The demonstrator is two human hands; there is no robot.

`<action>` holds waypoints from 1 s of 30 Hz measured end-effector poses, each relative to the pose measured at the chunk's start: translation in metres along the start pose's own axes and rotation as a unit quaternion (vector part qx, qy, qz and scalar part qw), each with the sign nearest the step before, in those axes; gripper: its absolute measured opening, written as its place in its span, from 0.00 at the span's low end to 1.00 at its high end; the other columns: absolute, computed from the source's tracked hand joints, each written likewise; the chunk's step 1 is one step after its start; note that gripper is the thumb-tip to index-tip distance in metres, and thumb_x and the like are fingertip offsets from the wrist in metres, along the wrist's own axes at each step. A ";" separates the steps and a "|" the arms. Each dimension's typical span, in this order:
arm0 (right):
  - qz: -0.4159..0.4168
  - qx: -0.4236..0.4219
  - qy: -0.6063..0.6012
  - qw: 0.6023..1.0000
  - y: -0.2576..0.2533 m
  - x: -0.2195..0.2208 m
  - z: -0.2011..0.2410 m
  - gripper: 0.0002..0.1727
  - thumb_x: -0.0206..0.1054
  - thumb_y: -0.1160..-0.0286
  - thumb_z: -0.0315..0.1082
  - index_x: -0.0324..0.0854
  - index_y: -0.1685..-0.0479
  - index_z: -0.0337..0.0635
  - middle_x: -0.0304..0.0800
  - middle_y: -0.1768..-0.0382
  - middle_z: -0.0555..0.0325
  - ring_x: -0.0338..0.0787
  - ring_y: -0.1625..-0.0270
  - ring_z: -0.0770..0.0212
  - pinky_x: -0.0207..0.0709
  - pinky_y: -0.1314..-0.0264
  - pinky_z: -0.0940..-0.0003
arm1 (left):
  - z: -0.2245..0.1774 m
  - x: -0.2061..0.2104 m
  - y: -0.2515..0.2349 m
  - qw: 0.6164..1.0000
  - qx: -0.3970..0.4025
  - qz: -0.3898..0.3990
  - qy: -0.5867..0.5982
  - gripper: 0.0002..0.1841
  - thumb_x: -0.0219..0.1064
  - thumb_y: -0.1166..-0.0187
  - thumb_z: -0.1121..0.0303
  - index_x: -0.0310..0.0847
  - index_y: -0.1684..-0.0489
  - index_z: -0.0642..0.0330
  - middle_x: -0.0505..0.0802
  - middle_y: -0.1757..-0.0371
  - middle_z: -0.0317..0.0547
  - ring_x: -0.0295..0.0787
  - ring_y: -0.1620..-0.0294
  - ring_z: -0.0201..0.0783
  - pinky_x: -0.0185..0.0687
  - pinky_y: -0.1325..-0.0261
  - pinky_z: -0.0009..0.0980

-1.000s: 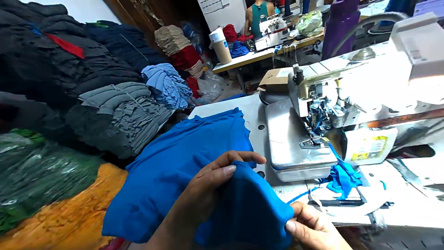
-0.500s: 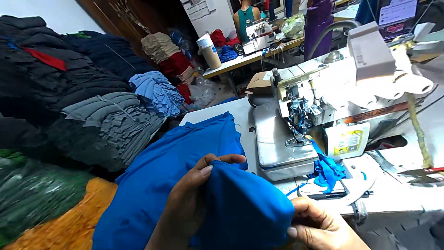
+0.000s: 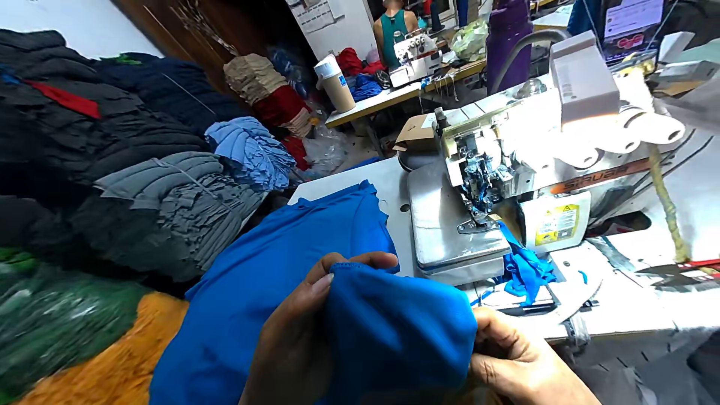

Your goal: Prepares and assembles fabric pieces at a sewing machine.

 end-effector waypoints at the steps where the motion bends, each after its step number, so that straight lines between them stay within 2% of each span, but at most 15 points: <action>1: -0.003 -0.006 0.010 1.000 -0.001 0.000 0.001 0.18 0.64 0.32 0.14 0.85 0.46 0.37 0.94 0.54 0.74 0.91 0.51 0.81 0.86 0.45 0.79 | -0.002 0.005 0.000 1.000 0.006 0.018 -0.018 0.18 0.54 0.12 0.52 0.89 0.44 0.48 0.94 0.37 0.38 0.92 0.40 0.29 0.86 0.41 0.22; 4: 0.022 -0.044 0.023 0.999 -0.001 -0.006 0.000 0.13 0.65 0.26 0.18 0.85 0.45 0.35 0.93 0.51 0.71 0.89 0.47 0.82 0.85 0.40 0.78 | -0.010 0.025 0.005 0.996 -0.001 0.082 -0.041 0.17 0.51 0.10 0.54 0.88 0.44 0.44 0.92 0.33 0.35 0.87 0.31 0.29 0.81 0.31 0.24; 7: -0.005 -0.069 0.068 0.995 0.000 -0.007 0.002 0.10 0.65 0.32 0.18 0.87 0.57 0.36 0.92 0.56 0.71 0.86 0.49 0.85 0.82 0.43 0.83 | -0.007 0.044 0.008 0.991 -0.014 0.125 -0.037 0.17 0.48 0.07 0.57 0.86 0.46 0.46 0.89 0.29 0.34 0.81 0.25 0.30 0.74 0.23 0.28; 8: -0.029 -0.077 0.090 0.993 0.001 -0.006 0.002 0.08 0.66 0.32 0.19 0.87 0.59 0.35 0.92 0.56 0.70 0.86 0.49 0.85 0.82 0.42 0.83 | -0.003 0.048 0.009 0.992 -0.016 0.119 -0.033 0.16 0.48 0.07 0.58 0.85 0.48 0.47 0.88 0.29 0.35 0.80 0.24 0.31 0.73 0.22 0.29; 10: -0.096 -0.084 0.140 0.982 0.004 -0.004 0.002 0.08 0.71 0.33 0.23 0.86 0.56 0.33 0.90 0.55 0.64 0.86 0.48 0.82 0.82 0.41 0.82 | 0.005 0.052 0.012 0.996 -0.022 0.082 -0.031 0.15 0.48 0.07 0.58 0.85 0.49 0.45 0.87 0.28 0.35 0.80 0.24 0.31 0.73 0.21 0.30; 12: -0.173 -0.064 0.191 0.964 0.005 -0.004 0.001 0.13 0.72 0.39 0.22 0.80 0.54 0.34 0.86 0.63 0.67 0.84 0.61 0.84 0.81 0.56 0.86 | 0.013 0.052 0.014 0.999 -0.023 0.016 -0.024 0.15 0.50 0.08 0.58 0.86 0.51 0.43 0.88 0.28 0.36 0.82 0.26 0.31 0.76 0.25 0.29; 13: -0.189 -0.043 0.198 0.961 0.006 -0.007 0.001 0.14 0.71 0.40 0.22 0.77 0.55 0.38 0.83 0.66 0.71 0.81 0.65 0.84 0.78 0.62 0.87 | 0.017 0.051 0.016 1.000 -0.019 -0.008 -0.017 0.15 0.50 0.08 0.58 0.87 0.51 0.43 0.88 0.28 0.36 0.82 0.27 0.31 0.76 0.25 0.29; 15: -0.191 -0.015 0.190 0.963 0.011 -0.011 0.003 0.12 0.69 0.37 0.20 0.76 0.57 0.41 0.82 0.70 0.74 0.81 0.69 0.84 0.77 0.65 0.85 | 0.024 0.052 0.018 0.999 -0.008 -0.042 0.004 0.15 0.50 0.08 0.60 0.87 0.51 0.44 0.89 0.28 0.38 0.83 0.27 0.31 0.76 0.26 0.29; 18: -0.161 0.025 0.137 0.977 0.017 -0.012 0.011 0.07 0.65 0.27 0.20 0.83 0.58 0.40 0.89 0.67 0.73 0.87 0.65 0.82 0.84 0.59 0.81 | 0.035 0.053 0.024 0.996 0.001 -0.078 0.044 0.15 0.50 0.08 0.61 0.87 0.50 0.44 0.89 0.28 0.39 0.82 0.26 0.33 0.75 0.24 0.30; 21: -0.125 0.075 0.023 0.989 0.021 -0.011 0.015 0.16 0.50 0.16 0.22 0.84 0.60 0.46 0.89 0.69 0.79 0.86 0.65 0.84 0.82 0.57 0.82 | 0.041 0.055 0.029 0.991 0.001 -0.112 0.070 0.15 0.51 0.09 0.60 0.88 0.49 0.43 0.89 0.28 0.40 0.82 0.25 0.34 0.75 0.24 0.32; 23: -0.107 0.071 -0.060 0.990 0.023 -0.011 0.016 0.21 0.46 0.12 0.28 0.87 0.62 0.52 0.92 0.69 0.80 0.88 0.63 0.85 0.82 0.54 0.83 | 0.043 0.056 0.031 0.988 0.004 -0.129 0.084 0.14 0.52 0.09 0.59 0.88 0.49 0.44 0.89 0.28 0.40 0.82 0.25 0.34 0.75 0.24 0.32; 24: -0.098 0.062 -0.080 0.990 0.025 -0.012 0.017 0.21 0.47 0.10 0.32 0.89 0.59 0.52 0.93 0.66 0.79 0.89 0.60 0.84 0.82 0.50 0.82 | 0.044 0.058 0.033 0.986 0.006 -0.138 0.096 0.14 0.53 0.09 0.59 0.88 0.50 0.44 0.89 0.28 0.41 0.82 0.25 0.34 0.76 0.24 0.32; 26: -0.072 0.048 -0.045 0.995 0.028 -0.012 0.024 0.15 0.53 0.10 0.35 0.88 0.52 0.50 0.93 0.59 0.80 0.87 0.55 0.85 0.81 0.47 0.81 | 0.046 0.061 0.035 0.981 0.013 -0.154 0.118 0.13 0.53 0.10 0.60 0.87 0.51 0.45 0.90 0.29 0.42 0.83 0.26 0.34 0.77 0.25 0.31; 28: -0.053 0.035 0.030 0.998 0.029 -0.011 0.033 0.10 0.59 0.15 0.31 0.83 0.44 0.42 0.91 0.53 0.79 0.87 0.50 0.84 0.82 0.43 0.79 | 0.049 0.065 0.038 0.976 0.019 -0.160 0.149 0.13 0.55 0.10 0.60 0.89 0.49 0.47 0.90 0.29 0.43 0.84 0.27 0.35 0.77 0.25 0.32; 30: -0.072 0.021 0.079 0.994 0.030 -0.010 0.037 0.09 0.62 0.19 0.24 0.84 0.46 0.36 0.93 0.52 0.75 0.89 0.48 0.83 0.84 0.40 0.78 | 0.051 0.070 0.040 0.970 0.026 -0.164 0.177 0.14 0.56 0.11 0.60 0.91 0.50 0.48 0.90 0.29 0.44 0.84 0.27 0.36 0.78 0.25 0.32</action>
Point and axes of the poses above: each hand's wrist, its own y-axis away from the middle knuckle, its own x-axis out of the palm, z = x × y, the point moved 3 cm from there along -y, towards the middle knuckle
